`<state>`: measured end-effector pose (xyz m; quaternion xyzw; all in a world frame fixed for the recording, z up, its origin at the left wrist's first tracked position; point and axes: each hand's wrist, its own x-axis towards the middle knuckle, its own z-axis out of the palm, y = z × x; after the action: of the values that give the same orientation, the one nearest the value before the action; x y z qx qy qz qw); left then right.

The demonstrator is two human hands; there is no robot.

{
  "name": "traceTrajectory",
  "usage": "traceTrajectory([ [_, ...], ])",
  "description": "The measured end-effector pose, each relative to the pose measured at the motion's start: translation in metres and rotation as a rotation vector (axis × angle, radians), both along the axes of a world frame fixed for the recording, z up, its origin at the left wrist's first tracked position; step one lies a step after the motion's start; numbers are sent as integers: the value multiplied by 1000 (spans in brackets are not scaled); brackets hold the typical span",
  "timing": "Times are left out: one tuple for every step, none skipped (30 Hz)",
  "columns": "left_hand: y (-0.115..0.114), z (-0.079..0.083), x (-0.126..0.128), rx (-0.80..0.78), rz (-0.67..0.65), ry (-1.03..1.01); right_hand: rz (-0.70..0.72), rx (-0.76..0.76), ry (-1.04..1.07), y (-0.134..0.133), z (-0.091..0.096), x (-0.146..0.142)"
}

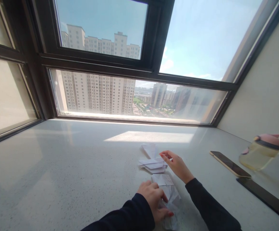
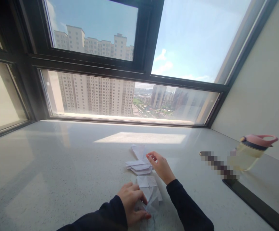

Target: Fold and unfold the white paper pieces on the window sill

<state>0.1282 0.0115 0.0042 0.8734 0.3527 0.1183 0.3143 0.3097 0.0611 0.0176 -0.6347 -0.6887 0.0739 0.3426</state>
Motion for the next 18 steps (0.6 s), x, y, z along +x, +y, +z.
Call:
traceTrajectory([
  [-2,0,1,29,6,-7,-3,4,0,0,-3,1],
  [-3,0,1,52,8,-11,-8,10,1,0,-6,1],
  [-5,0,1,67,4,-11,-15,17,3,0,-8,1],
  [-6,1,1,82,-5,-7,-22,26,6,0,-10,1],
  [-7,1,0,98,-16,-2,-28,36,10,0,-11,1],
  [-7,0,-1,114,-26,5,-34,46,13,0,-12,0],
  [-7,0,-2,131,-36,12,-38,56,16,1,-13,0],
  [-7,0,-3,151,-44,16,-40,66,17,1,-14,-1],
  [-7,-1,-4,173,-51,18,-41,75,18,2,-15,-1],
  [-7,-2,-5,197,-59,17,-40,84,17,2,-16,-2],
  [-7,-2,-6,219,-67,13,-40,92,17,2,-17,-2],
  [-7,-2,-6,237,-72,2,-41,99,16,2,-18,-2],
  [-8,-2,-7,254,-73,-17,-42,104,17,3,-19,-2],
  [-8,-2,-8,267,-68,-44,-45,108,19,3,-20,-2],
  [-9,0,-9,277,-57,-77,-49,109,22,3,-21,-2],
  [-10,1,-10,286,-38,-114,-54,109,26,3,-21,-2],
  [-10,4,-12,298,-16,-147,-57,108,32,4,-22,-2],
  [-10,7,-15,311,3,-170,-60,105,39,4,-23,-2],
])
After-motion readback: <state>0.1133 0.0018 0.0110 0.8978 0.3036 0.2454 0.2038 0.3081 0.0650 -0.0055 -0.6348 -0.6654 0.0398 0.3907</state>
